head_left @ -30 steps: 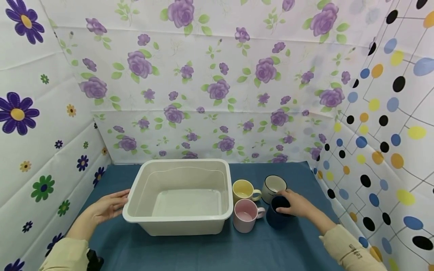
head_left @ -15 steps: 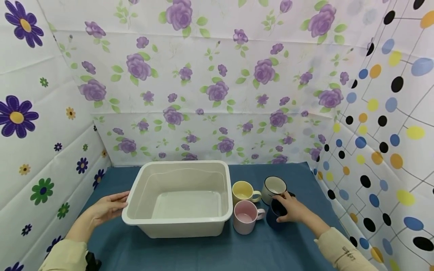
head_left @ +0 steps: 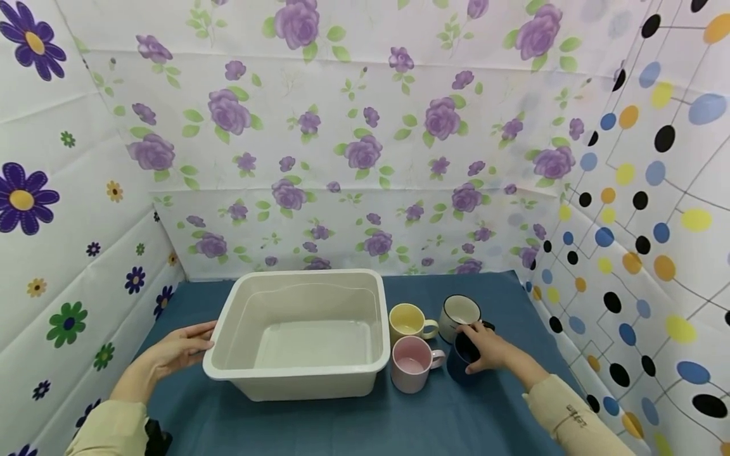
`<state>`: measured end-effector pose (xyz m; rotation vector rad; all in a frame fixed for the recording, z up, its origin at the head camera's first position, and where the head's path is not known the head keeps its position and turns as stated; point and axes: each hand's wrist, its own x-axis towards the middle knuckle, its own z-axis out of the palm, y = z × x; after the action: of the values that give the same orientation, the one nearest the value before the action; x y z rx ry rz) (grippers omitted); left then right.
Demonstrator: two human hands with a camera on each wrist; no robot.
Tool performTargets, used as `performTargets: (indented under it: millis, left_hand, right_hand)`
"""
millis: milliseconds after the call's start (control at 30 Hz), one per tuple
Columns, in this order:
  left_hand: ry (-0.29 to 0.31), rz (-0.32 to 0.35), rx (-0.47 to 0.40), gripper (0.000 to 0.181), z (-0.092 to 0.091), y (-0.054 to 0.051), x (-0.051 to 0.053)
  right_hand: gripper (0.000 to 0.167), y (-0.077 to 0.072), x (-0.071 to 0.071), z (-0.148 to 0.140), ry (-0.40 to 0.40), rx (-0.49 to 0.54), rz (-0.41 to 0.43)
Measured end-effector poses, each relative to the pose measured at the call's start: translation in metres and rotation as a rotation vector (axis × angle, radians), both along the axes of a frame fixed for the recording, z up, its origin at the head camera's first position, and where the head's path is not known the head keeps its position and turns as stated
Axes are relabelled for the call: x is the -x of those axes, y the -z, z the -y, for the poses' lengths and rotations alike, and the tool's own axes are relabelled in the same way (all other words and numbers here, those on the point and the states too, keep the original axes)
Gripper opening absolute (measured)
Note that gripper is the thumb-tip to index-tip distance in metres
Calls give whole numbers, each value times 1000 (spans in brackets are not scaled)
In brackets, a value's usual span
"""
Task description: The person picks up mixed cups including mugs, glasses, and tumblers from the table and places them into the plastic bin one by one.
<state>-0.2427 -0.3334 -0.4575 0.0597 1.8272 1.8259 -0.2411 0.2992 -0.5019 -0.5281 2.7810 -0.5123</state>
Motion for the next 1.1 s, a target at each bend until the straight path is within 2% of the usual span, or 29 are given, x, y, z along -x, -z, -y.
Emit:
performTargets:
  millis: [167,400,533,733,967,1100]
  left_hand:
    - [-13,-19,-26,44,-1,1,0]
    - [-22,-89,88,63,-4,2,-2]
    - [-8,-109,100,65,-3,3,-3]
    - [-10,-116,117,66,-3,4,-3]
    - [-24,-129,177,72,-8,1,-2]
    - [-33,-118,196,73,-6,1,-5]
  right_hand:
    - [82,-4,2,-3,-7,7,54]
    - [86,-6,4,-5,-7,-13,88]
    - [84,-2,5,-7,-35,-13,88]
    - [79,2,8,-13,-95,-23,44]
    - [79,-3,10,-14,-242,-134,-110]
    - [80,-3,9,-9,-258,-160,-109]
